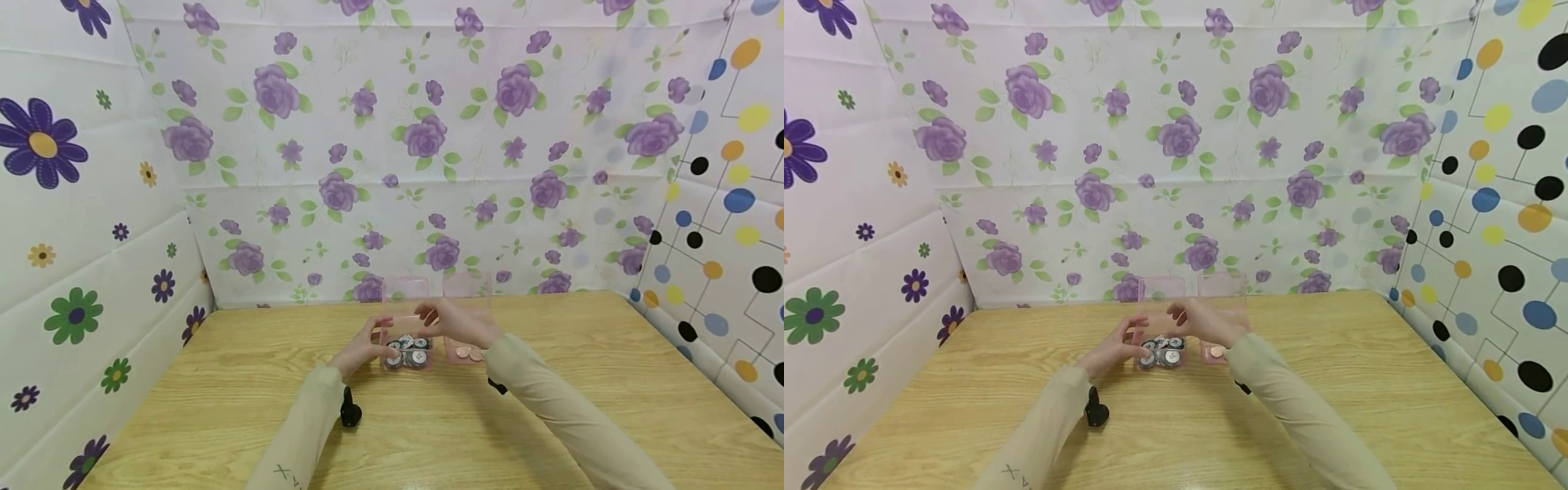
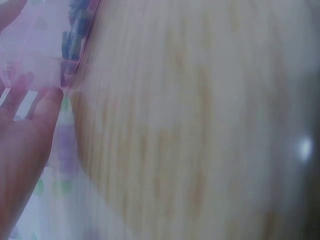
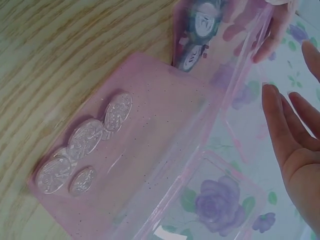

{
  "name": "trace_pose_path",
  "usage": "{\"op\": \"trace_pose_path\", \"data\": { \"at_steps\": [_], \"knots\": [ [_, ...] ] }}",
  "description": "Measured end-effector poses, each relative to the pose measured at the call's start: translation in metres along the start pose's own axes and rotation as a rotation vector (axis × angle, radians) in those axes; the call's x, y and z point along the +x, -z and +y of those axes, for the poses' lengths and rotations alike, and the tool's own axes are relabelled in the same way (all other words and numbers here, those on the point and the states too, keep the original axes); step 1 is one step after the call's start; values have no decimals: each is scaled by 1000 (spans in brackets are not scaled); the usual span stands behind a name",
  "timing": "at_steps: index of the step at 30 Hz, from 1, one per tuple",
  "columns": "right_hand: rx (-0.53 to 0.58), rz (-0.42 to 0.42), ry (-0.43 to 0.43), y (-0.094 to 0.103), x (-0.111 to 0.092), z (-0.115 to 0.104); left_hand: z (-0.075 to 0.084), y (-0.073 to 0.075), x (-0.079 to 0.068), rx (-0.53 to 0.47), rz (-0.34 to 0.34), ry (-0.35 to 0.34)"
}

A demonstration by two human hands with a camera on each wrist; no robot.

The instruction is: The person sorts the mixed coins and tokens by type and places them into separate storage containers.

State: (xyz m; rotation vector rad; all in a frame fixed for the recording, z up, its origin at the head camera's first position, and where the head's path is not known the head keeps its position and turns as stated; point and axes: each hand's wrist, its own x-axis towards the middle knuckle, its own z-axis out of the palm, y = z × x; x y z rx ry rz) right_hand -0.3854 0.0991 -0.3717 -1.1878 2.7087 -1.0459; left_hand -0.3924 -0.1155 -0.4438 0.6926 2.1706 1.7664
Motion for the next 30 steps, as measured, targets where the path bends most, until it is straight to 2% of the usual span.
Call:
{"op": "trace_pose_path", "data": {
  "at_steps": [12,20,24,30],
  "knots": [
    [-44,20,61,0,-6,-3,-1,-1,2,26,-7,0],
    [-89,75,81,1,-23,-17,11,4,-6,201,-38,-40],
    [-45,104,106,3,-30,-17,17,6,-8,258,-46,-24],
    [-63,166,146,5,-39,-9,23,6,-9,313,-36,-8]
  ]
}}
